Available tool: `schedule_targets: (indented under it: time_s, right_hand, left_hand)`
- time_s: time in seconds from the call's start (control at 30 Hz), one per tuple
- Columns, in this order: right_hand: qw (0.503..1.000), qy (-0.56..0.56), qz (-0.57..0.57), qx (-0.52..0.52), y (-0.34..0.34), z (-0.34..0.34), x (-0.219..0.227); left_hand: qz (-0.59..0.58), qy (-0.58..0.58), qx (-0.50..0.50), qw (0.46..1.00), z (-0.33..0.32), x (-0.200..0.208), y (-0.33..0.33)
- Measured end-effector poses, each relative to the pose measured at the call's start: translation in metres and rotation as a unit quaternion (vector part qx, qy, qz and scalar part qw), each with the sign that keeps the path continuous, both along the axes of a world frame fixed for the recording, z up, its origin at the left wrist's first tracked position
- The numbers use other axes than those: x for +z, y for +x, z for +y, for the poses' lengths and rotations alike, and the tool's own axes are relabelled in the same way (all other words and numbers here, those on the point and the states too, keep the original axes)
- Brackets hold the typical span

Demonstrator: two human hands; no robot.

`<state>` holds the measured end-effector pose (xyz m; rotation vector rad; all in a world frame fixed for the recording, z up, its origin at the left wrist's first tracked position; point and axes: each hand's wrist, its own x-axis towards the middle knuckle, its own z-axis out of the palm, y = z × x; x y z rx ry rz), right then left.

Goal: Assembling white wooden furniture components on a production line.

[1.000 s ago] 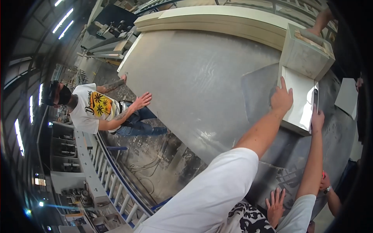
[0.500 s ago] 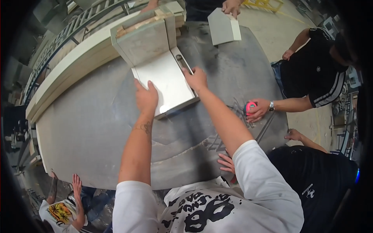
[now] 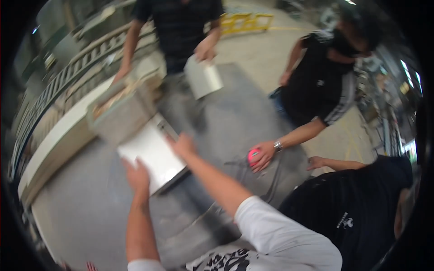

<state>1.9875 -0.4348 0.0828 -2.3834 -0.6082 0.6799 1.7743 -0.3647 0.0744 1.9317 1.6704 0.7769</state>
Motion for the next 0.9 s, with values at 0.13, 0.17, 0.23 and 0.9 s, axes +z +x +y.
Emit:
schedule_targets:
  time_s: [0.13,0.17,0.23,0.9]
  right_hand:
    - [0.997,0.044,0.055,0.006,-0.042,0.010,0.039]
    - [0.998,0.037,0.053,0.003,-0.038,0.007,0.042]
    - [0.998,0.034,0.051,0.004,-0.036,0.003,0.042]
    - [0.999,0.014,0.037,-0.005,-0.027,0.007,0.034]
  left_hand:
    - [0.044,-0.034,0.047,0.997,0.004,0.033,-0.035]
    - [0.050,-0.025,0.043,0.998,0.003,0.032,-0.033]
    - [0.050,-0.011,0.031,0.998,0.003,0.027,-0.026]
    - [0.095,-0.082,0.069,0.990,0.001,0.042,-0.018]
